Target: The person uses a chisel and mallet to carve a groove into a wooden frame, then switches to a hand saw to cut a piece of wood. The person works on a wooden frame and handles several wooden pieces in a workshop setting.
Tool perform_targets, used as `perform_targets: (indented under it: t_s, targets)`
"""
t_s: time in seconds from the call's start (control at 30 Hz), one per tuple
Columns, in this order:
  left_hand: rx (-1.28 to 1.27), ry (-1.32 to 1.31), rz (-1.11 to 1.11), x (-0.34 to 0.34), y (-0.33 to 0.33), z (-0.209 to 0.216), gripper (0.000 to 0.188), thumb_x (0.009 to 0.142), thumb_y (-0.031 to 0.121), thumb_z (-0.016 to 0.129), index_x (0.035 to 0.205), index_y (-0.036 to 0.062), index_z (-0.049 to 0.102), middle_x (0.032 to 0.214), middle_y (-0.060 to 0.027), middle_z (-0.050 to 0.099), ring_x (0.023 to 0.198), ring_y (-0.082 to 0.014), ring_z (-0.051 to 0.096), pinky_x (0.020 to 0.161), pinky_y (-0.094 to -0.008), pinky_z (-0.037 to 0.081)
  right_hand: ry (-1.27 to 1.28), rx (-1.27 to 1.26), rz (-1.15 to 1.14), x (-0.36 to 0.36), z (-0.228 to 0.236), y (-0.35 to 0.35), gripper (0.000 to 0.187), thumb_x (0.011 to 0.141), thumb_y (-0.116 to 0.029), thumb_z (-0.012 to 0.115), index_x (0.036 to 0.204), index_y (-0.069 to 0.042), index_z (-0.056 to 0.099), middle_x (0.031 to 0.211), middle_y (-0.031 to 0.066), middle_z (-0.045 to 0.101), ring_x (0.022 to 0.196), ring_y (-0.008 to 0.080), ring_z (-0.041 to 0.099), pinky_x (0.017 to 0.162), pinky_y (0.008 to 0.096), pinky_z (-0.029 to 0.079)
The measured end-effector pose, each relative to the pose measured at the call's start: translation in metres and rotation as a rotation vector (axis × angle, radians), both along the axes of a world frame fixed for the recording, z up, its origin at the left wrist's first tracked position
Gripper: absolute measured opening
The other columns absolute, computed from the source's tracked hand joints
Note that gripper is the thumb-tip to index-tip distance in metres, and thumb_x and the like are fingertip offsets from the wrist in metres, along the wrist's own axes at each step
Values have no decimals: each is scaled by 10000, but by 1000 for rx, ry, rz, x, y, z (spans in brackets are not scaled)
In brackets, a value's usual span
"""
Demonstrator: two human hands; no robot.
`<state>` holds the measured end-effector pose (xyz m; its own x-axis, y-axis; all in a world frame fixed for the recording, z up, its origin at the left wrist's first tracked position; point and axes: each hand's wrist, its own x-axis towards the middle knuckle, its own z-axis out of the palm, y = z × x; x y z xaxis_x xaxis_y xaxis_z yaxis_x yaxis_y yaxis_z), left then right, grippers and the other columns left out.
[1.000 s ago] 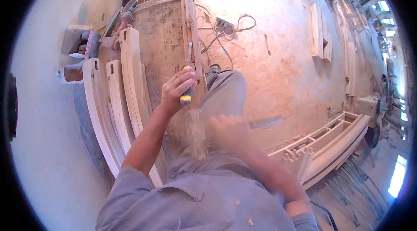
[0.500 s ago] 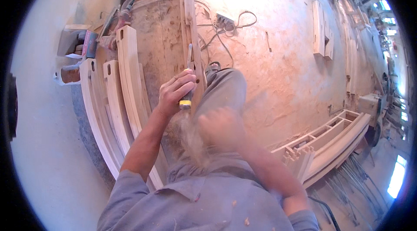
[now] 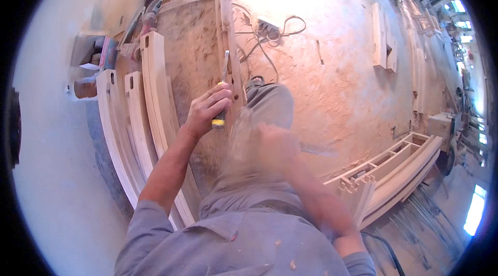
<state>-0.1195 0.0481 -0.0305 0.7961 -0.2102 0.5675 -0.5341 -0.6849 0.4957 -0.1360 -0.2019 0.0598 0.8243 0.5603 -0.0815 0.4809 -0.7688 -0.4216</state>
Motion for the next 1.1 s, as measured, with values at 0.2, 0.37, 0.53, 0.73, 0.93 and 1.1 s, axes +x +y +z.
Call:
perform_targets:
  t_s: [0.2, 0.37, 0.53, 0.73, 0.93, 1.1]
  targets:
    - [-12, -12, 7, 2, -18, 8, 166, 791, 59, 686, 955, 73, 660, 1112, -74, 711, 1178, -306, 695, 901, -390, 612, -32, 87, 421, -2, 27, -11, 232, 746, -95, 700, 969, -112, 640, 729, 92, 607, 681, 318, 664, 592, 452, 518]
    - [-4, -1, 15, 6, -25, 4, 233, 758, 61, 701, 990, 80, 684, 1126, -83, 722, 1188, -318, 694, 917, -397, 611, -34, 22, 209, 6, 8, 1, 173, 746, -122, 694, 894, -111, 606, 685, 72, 555, 643, 280, 640, 572, 429, 503]
    - [-33, -44, 43, 8, -23, 0, 200, 779, 57, 733, 972, 76, 688, 1087, -85, 733, 1138, -314, 716, 897, -392, 615, -26, 52, 346, -15, 7, -4, 151, 741, -108, 693, 850, -108, 588, 695, 79, 570, 663, 294, 650, 584, 433, 509]
    - [-70, -29, 69, 24, -18, 11, 174, 777, 84, 723, 949, 75, 693, 1088, -71, 731, 1136, -300, 716, 901, -388, 615, -81, 118, 151, 12, 2, 3, 168, 723, -118, 716, 850, -111, 606, 681, 76, 557, 638, 291, 634, 582, 439, 499]
    - [-63, -41, 61, 28, -11, 12, 195, 765, 59, 776, 935, 60, 681, 1055, -86, 735, 1105, -314, 726, 876, -398, 619, -52, 128, 377, 0, 36, 4, 184, 717, -91, 709, 875, -96, 616, 721, 97, 599, 685, 337, 652, 607, 451, 511]
    - [-57, -35, 66, 27, -14, 10, 207, 770, 49, 806, 931, 57, 675, 1051, -92, 737, 1097, -314, 730, 871, -397, 620, -19, 129, 140, 5, 5, 7, 174, 713, -102, 705, 860, -104, 612, 699, 85, 572, 642, 317, 631, 580, 439, 499]
